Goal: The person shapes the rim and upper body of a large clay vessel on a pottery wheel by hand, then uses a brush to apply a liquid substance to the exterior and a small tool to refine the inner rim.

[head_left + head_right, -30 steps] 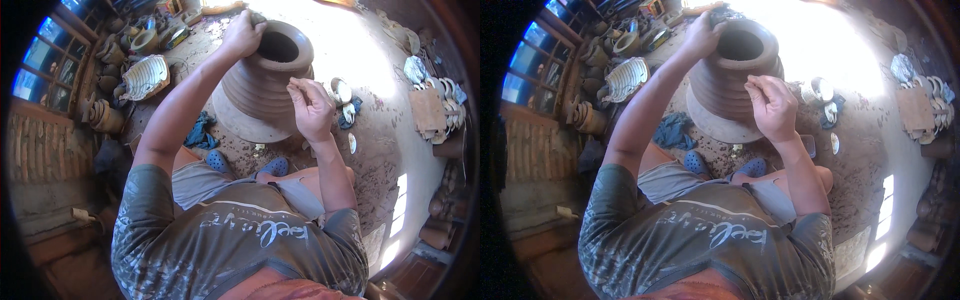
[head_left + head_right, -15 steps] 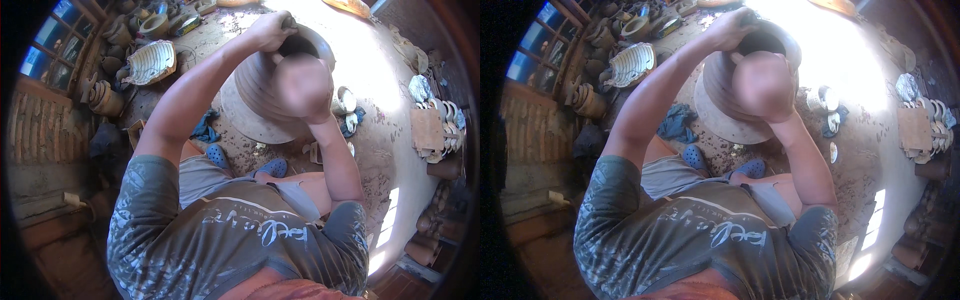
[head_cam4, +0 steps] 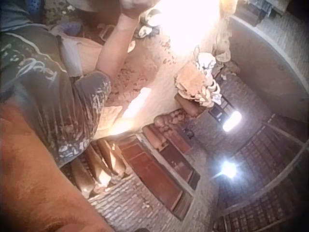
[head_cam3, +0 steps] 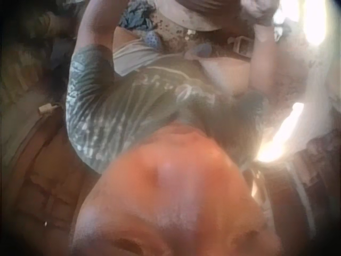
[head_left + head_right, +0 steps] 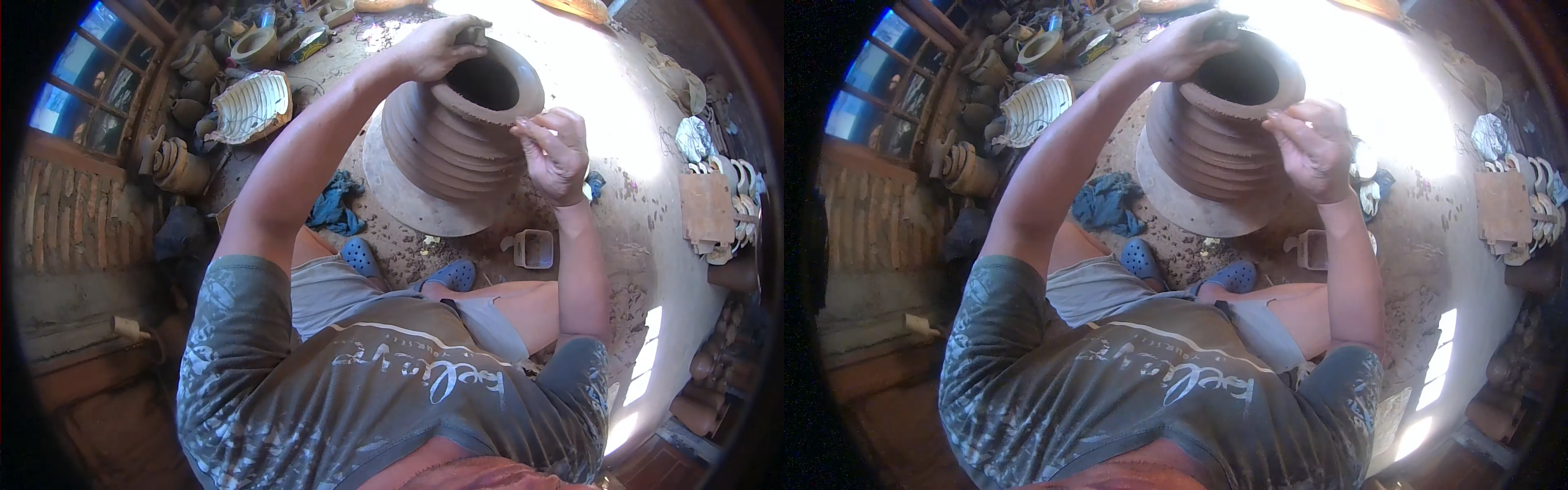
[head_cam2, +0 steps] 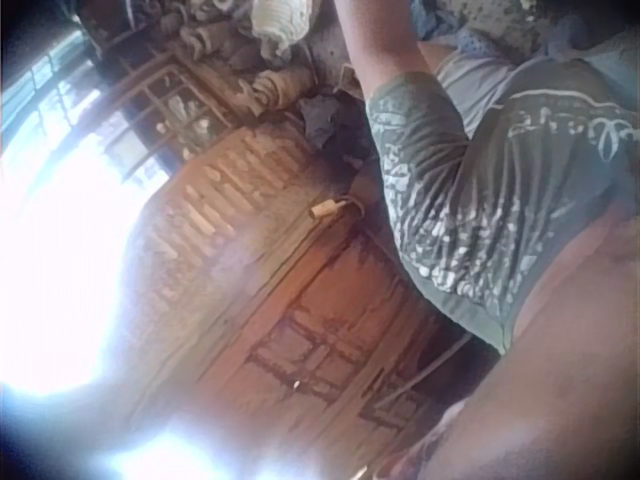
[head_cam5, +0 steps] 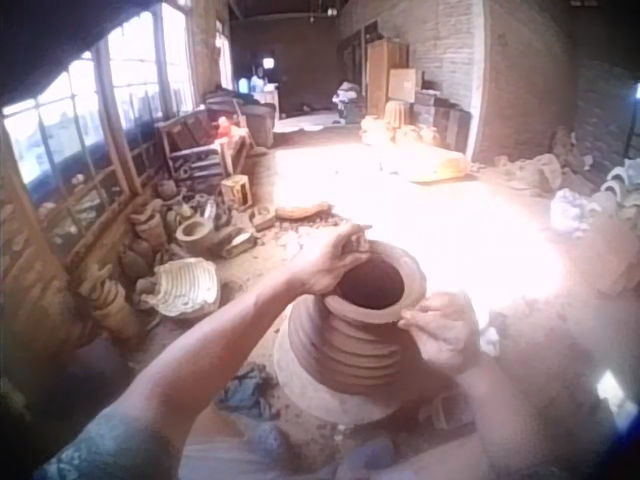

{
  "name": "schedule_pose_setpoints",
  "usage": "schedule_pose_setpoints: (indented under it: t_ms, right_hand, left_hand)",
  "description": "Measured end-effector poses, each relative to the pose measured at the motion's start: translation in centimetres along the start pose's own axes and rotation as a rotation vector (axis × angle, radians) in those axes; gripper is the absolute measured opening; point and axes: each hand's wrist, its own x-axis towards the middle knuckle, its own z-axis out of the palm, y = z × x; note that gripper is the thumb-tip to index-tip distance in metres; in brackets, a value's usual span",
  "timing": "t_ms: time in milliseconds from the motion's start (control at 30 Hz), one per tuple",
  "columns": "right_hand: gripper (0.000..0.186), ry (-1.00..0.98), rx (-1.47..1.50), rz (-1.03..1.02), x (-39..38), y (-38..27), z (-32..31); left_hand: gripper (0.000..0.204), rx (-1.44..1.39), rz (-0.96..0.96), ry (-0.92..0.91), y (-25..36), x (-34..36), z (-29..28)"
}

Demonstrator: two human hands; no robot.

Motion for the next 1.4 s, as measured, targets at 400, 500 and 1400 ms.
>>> schedule_pose_setpoints:
  t_ms: [400,500,1400]
  right_hand:
    - [0.085,-0.226,0.248,0.853,-2.3,-5.1,1.0]
    - [0.092,-0.218,0.167,0.883,-2.0,-6.2,1.5]
    - [0.025,0.397,0.942,1.292,-2.6,-1.2,0.6]
  left_hand:
    - [0.052,0.195,-0.377,0.158,4.1,-1.8,1.2]
    - [0.055,0.224,-0.47,0.249,5.4,-2.1,2.3]
    - [0.032,0.231,-0.25,-0.074,5.4,-1.6,1.1]
